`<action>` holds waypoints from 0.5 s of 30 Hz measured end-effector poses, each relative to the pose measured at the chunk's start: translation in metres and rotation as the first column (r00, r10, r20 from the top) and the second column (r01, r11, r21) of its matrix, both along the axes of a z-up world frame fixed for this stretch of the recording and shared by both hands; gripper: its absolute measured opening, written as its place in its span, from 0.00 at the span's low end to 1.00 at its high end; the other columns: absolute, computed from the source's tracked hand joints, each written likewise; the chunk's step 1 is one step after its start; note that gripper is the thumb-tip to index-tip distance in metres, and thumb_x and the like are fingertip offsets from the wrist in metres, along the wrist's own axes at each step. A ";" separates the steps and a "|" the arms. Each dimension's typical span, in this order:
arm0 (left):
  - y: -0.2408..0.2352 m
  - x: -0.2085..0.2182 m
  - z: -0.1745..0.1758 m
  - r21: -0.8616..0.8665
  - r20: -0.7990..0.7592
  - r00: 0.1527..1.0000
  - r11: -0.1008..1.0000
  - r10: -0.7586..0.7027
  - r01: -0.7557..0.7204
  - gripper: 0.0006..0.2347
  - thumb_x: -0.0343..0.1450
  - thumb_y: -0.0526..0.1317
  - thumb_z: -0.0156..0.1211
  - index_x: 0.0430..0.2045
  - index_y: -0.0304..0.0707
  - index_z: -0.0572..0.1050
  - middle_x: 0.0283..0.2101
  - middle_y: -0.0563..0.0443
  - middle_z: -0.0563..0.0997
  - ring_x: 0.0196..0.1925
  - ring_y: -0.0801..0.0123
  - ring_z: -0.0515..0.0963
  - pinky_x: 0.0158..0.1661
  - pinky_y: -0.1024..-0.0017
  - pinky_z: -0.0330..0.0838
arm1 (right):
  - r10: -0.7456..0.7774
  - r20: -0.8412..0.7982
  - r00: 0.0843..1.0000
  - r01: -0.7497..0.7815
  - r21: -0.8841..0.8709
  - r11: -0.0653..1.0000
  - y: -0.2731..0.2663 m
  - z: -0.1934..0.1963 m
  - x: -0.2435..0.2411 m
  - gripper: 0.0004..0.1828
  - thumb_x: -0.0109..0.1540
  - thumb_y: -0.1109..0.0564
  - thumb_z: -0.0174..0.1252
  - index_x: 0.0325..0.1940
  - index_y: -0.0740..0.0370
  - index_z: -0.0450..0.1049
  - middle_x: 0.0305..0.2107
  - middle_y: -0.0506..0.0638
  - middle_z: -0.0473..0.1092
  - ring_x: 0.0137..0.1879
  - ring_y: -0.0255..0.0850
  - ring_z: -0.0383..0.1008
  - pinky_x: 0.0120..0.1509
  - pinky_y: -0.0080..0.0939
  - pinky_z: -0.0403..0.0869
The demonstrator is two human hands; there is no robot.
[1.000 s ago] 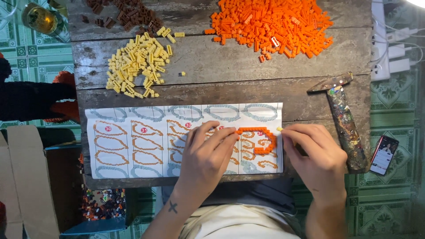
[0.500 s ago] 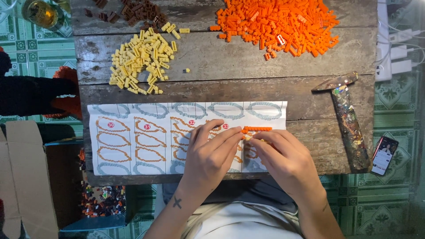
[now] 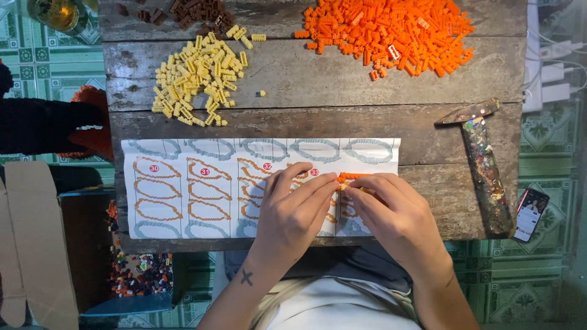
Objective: Assembling a pattern using small plastic beads on a pegboard template, occasionally using a small hammer to tap them into place.
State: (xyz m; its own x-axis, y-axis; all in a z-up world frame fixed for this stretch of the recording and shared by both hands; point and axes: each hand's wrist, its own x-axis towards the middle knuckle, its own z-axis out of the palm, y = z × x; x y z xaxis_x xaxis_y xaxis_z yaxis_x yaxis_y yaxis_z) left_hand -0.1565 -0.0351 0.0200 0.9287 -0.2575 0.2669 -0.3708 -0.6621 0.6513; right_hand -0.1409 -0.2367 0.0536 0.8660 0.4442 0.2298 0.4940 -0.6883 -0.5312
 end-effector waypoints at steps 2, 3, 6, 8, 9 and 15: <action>0.000 0.000 0.000 -0.006 0.004 1.000 1.000 0.000 0.000 0.12 0.69 0.29 0.74 0.47 0.34 0.89 0.57 0.54 0.90 0.66 0.53 0.80 0.68 0.53 0.66 | 0.008 0.000 1.000 -0.008 0.000 1.000 -0.001 0.000 0.001 0.14 0.56 0.70 0.73 0.45 0.68 0.84 0.48 0.55 0.81 0.49 0.46 0.81 0.50 0.44 0.80; 0.000 0.000 -0.001 -0.012 0.006 1.000 1.000 -0.001 0.001 0.12 0.69 0.29 0.74 0.46 0.34 0.89 0.57 0.54 0.90 0.66 0.53 0.80 0.68 0.53 0.67 | 0.014 -0.003 1.000 -0.014 0.000 1.000 -0.001 0.000 0.002 0.14 0.56 0.70 0.72 0.45 0.68 0.83 0.48 0.55 0.81 0.49 0.47 0.81 0.50 0.45 0.79; 0.001 0.000 -0.001 -0.006 0.009 1.000 1.000 -0.006 0.006 0.12 0.70 0.29 0.74 0.47 0.34 0.89 0.58 0.55 0.89 0.66 0.53 0.79 0.68 0.53 0.66 | 0.013 -0.002 1.000 -0.013 -0.002 1.000 -0.001 0.000 0.003 0.13 0.56 0.70 0.73 0.45 0.67 0.84 0.47 0.53 0.81 0.46 0.44 0.79 0.47 0.43 0.78; 0.000 0.000 -0.001 -0.004 0.007 1.000 1.000 -0.003 0.003 0.12 0.69 0.29 0.74 0.47 0.34 0.89 0.58 0.55 0.89 0.66 0.53 0.80 0.68 0.53 0.66 | 0.023 -0.012 1.000 -0.023 -0.011 1.000 0.000 0.002 0.004 0.13 0.56 0.70 0.72 0.45 0.68 0.84 0.47 0.53 0.80 0.45 0.43 0.79 0.46 0.42 0.78; 0.000 0.000 0.000 -0.003 0.005 1.000 1.000 -0.001 0.001 0.12 0.69 0.29 0.74 0.47 0.35 0.89 0.57 0.55 0.89 0.66 0.53 0.80 0.68 0.53 0.66 | 0.032 -0.022 0.999 -0.033 -0.021 0.999 0.000 0.004 0.005 0.14 0.55 0.70 0.72 0.45 0.68 0.84 0.47 0.54 0.80 0.45 0.43 0.79 0.45 0.42 0.77; 0.000 -0.001 -0.002 0.035 0.004 1.000 0.999 -0.010 0.009 0.13 0.69 0.29 0.75 0.48 0.35 0.89 0.59 0.54 0.89 0.67 0.52 0.79 0.68 0.52 0.66 | 0.106 -0.066 0.992 -0.110 -0.067 0.992 -0.003 0.012 0.012 0.17 0.55 0.68 0.70 0.48 0.65 0.84 0.47 0.52 0.79 0.45 0.44 0.78 0.47 0.43 0.77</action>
State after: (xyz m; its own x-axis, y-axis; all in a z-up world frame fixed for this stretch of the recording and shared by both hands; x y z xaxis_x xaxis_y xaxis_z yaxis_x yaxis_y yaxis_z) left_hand -0.1579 -0.0355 0.0183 0.9249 -0.2756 0.2619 -0.3801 -0.6809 0.6260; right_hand -0.1288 -0.2398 0.0657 0.8236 0.5492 0.1417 0.5351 -0.6693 -0.5155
